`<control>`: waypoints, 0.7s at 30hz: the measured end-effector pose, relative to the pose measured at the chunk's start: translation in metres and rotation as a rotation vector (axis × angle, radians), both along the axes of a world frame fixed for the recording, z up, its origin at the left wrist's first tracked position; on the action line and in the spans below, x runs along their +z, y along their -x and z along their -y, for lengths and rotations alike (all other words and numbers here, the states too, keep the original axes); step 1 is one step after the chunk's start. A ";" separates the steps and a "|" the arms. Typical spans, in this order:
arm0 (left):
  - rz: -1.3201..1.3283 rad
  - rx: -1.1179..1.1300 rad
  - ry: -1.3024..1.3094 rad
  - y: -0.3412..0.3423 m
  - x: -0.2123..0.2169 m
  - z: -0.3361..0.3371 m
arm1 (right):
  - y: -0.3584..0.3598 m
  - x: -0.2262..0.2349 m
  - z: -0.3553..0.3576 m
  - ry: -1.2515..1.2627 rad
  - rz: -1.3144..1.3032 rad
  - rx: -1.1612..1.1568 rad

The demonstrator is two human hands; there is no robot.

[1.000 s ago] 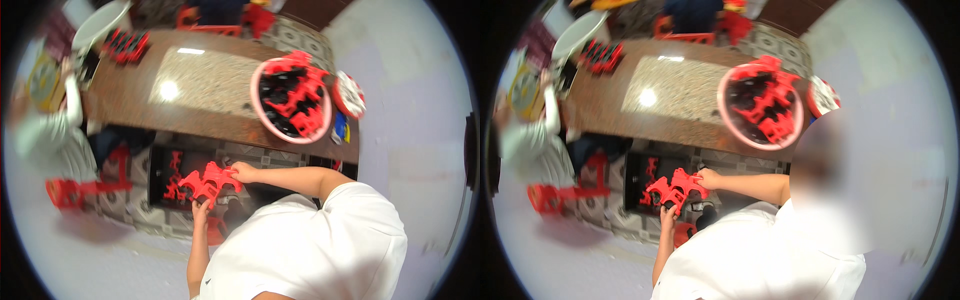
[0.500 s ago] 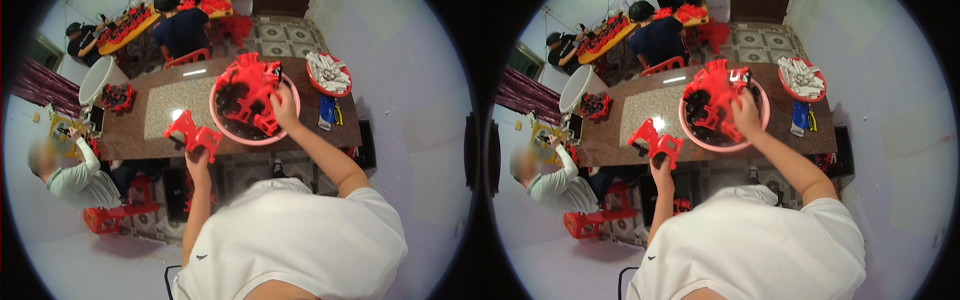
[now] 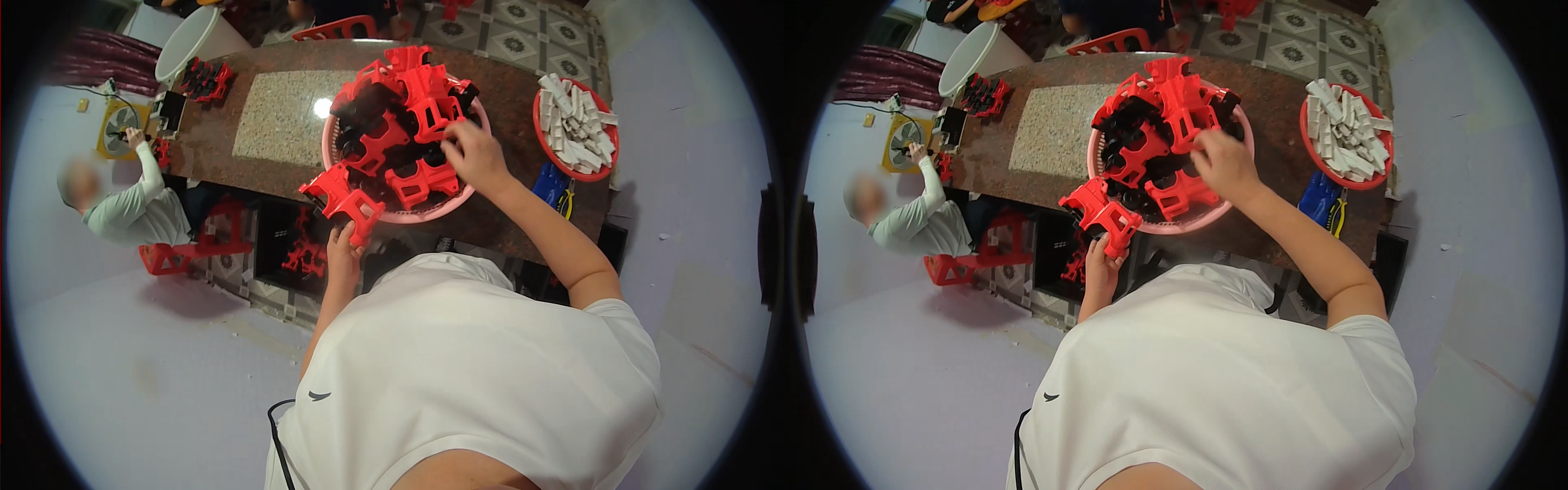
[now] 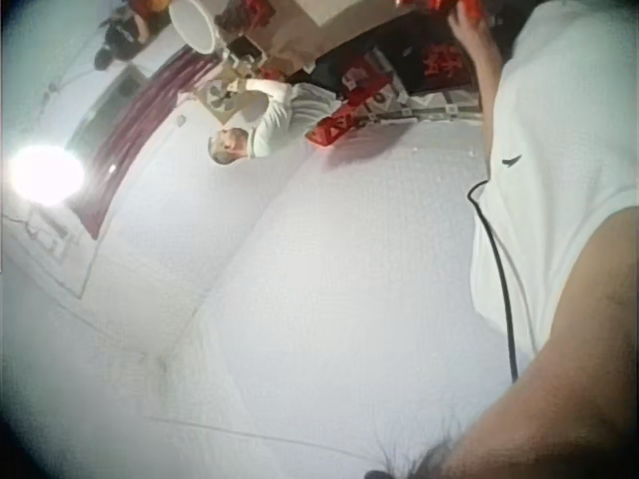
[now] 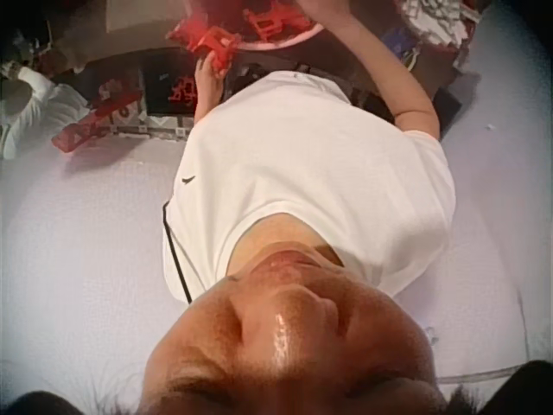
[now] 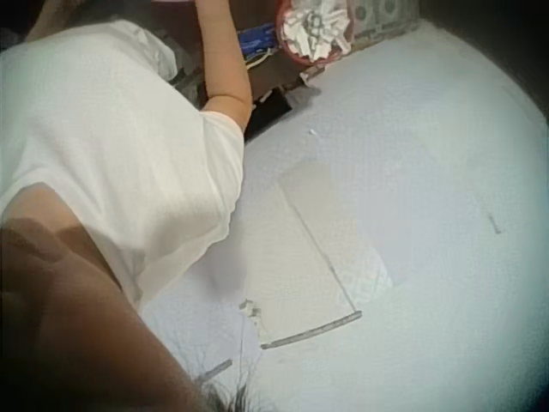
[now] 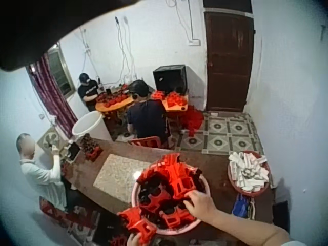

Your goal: The recorder is assembling small toy trucks by attaching black wheels to red chassis and adding white components.

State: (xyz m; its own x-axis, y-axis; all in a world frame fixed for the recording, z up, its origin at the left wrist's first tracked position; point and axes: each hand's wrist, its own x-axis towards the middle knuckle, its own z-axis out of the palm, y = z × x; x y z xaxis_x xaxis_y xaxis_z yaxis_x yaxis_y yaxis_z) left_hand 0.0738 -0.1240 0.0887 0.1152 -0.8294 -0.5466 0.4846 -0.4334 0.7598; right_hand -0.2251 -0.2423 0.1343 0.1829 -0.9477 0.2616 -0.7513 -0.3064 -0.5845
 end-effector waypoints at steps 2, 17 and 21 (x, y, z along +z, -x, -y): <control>0.038 -0.004 -0.060 -0.002 -0.004 0.000 | -0.004 -0.029 -0.018 -0.154 -0.005 0.226; 0.097 0.198 -0.074 -0.028 -0.019 0.030 | -0.020 0.018 -0.037 -0.210 0.276 0.223; 0.027 0.217 -0.099 -0.027 -0.018 0.026 | -0.033 0.084 0.013 0.192 0.209 0.312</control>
State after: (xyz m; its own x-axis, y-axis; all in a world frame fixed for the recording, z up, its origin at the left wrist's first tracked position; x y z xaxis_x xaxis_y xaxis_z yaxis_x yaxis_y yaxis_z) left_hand 0.1007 -0.1497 0.0703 0.3011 -0.7260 -0.6183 0.5545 -0.3942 0.7329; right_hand -0.1919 -0.2553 0.2182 0.3775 -0.7858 0.4899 -0.4768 -0.6185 -0.6247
